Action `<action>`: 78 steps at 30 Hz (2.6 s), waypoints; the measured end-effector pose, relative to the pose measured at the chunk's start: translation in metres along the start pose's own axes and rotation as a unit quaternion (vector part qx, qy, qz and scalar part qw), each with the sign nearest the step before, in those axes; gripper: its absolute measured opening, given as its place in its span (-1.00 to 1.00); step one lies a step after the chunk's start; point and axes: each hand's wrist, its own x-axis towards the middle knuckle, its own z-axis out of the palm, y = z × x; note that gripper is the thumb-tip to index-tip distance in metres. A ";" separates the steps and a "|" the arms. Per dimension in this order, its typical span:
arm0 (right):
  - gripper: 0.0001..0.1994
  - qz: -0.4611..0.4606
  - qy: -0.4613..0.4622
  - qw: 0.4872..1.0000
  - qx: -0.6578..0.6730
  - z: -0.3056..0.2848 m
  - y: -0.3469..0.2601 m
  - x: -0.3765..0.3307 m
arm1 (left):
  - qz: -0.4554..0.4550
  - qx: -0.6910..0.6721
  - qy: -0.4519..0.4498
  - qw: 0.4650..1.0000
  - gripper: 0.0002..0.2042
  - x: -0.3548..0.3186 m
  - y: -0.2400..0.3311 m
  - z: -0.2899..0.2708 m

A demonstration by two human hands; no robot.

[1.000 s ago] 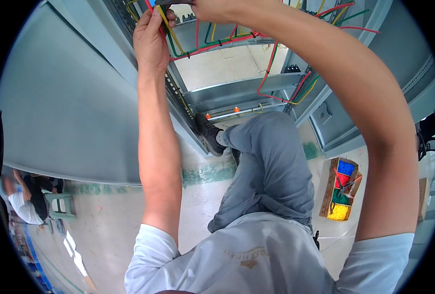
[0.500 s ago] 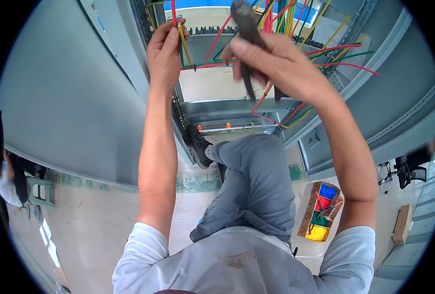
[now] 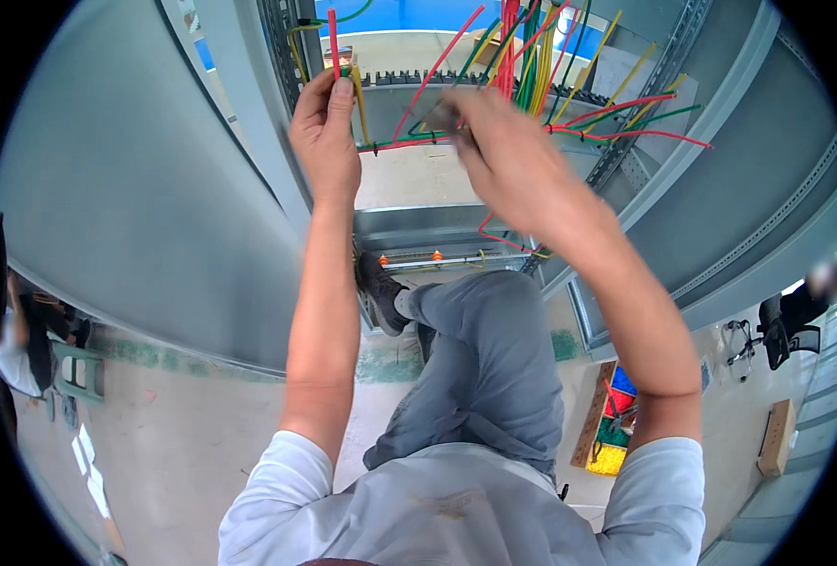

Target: The person installs and organizes colored wires inside an open electrical cabinet. They use pliers to strip wire ends and connect them to terminal blocks, arranging the wires along the cabinet's interior.

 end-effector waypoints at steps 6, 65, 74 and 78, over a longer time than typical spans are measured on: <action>-0.64 -0.105 0.144 0.951 -0.253 0.009 -0.007 0.057 | -0.001 -0.104 0.003 0.995 -0.75 -0.004 -0.003 -0.002; -0.85 -0.175 -0.012 0.954 -0.242 0.040 0.033 0.140 | -0.042 -0.164 -0.115 0.979 -0.80 0.015 -0.021 -0.028; -0.70 -0.080 0.221 0.972 0.013 -0.054 -0.029 0.110 | -0.031 -0.093 -0.041 0.994 -0.80 0.016 -0.036 0.013; -0.79 0.075 0.038 0.956 0.280 -0.064 -0.013 0.010 | -0.026 0.046 0.027 0.998 -0.76 0.014 -0.023 -0.010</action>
